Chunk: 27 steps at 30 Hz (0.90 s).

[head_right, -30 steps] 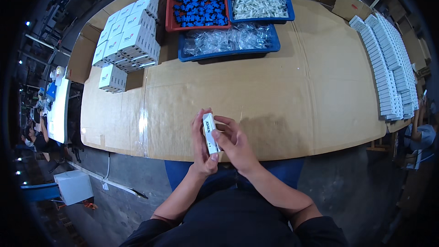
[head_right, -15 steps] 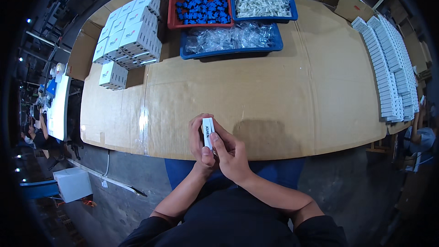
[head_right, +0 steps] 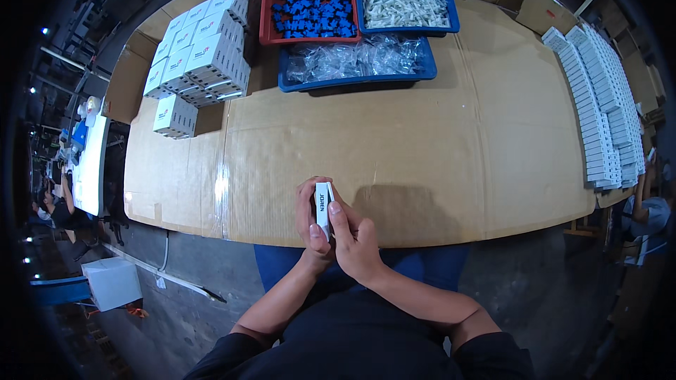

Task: The person assembles hardware components by hand, placing circuit boards, blue connectors, and white connectors into small white boxes, then packaging them into plastic bags.

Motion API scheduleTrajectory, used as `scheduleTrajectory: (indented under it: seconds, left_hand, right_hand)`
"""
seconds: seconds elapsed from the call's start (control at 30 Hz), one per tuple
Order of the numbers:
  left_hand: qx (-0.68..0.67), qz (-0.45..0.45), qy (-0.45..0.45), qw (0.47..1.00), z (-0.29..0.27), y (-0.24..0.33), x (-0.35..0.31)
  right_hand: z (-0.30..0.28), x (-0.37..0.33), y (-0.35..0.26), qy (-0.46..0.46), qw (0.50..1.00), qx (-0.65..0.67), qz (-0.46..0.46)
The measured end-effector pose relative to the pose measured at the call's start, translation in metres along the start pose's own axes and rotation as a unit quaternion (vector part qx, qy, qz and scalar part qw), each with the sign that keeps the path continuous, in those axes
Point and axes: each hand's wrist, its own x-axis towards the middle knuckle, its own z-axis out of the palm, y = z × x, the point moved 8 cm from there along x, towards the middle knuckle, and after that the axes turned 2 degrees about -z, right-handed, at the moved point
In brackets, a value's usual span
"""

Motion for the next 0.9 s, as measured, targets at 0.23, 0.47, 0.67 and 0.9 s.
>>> scheduleTrajectory:
  seconds: [0.23,0.47,0.67,0.9]
  left_hand:
    - [-0.025,-0.084,-0.013,0.996,0.001,-0.017,-0.002]
    - [-0.267,-0.257,-0.044,0.928,0.013,-0.019,-0.004]
    - [-0.316,-0.419,-0.091,0.846,0.035,-0.029,-0.026]
    - [-0.372,-0.453,-0.117,0.801,0.046,-0.012,-0.032]
  right_hand:
    - [-0.002,0.015,0.001,-0.080,0.994,-0.035,0.060]
    - [-0.019,0.029,-0.014,-0.268,0.951,-0.154,-0.022]
    - [-0.027,0.032,-0.038,-0.201,0.843,-0.329,-0.376]
    - [-0.017,0.029,-0.047,-0.184,0.797,-0.287,-0.498]
